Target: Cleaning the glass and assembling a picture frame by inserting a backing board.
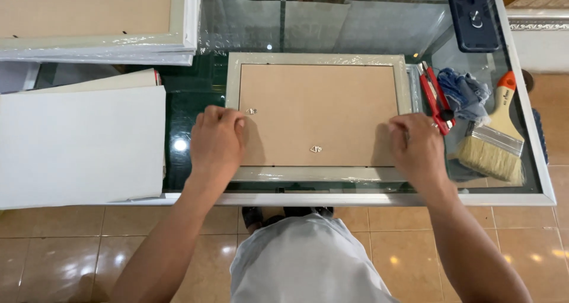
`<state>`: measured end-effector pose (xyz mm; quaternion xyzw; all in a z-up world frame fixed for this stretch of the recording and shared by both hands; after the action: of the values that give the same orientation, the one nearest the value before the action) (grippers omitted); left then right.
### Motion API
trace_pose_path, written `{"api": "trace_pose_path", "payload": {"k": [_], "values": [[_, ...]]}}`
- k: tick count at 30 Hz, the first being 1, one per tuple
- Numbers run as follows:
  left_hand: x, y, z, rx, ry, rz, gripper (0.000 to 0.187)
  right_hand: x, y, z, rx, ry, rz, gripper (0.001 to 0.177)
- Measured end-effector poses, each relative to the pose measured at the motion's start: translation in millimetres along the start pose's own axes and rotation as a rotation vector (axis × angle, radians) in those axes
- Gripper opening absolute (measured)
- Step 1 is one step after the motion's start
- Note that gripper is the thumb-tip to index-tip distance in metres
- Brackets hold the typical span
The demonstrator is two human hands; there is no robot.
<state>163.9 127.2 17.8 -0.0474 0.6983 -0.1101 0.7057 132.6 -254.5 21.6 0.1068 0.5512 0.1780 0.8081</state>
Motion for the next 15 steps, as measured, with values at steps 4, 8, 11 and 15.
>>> {"api": "trace_pose_path", "payload": {"k": [4,8,11,15], "values": [[-7,7,19,-0.107,0.108,-0.048,0.020,6,-53,22,0.471,0.342,-0.217,0.027],[8,14,35,-0.078,0.233,0.083,0.027,-9,-26,35,0.561,0.623,-0.307,0.043],[7,15,47,-0.052,0.277,0.114,0.033,0,-29,45,0.525,0.612,-0.211,0.035],[-29,-4,41,-0.017,0.404,0.018,0.038,3,-40,54,0.548,0.575,-0.152,0.036]]}}
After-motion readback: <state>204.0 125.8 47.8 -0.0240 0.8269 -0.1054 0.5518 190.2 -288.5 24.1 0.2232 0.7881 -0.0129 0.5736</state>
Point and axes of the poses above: each hand's wrist, its own z-axis towards the middle knuckle, its own x-axis out of the palm, y = z × x, the point moved 6 cm from there along z, towards the middle knuckle, and after that the axes turned 5 degrees about x, right-handed, at the moved point
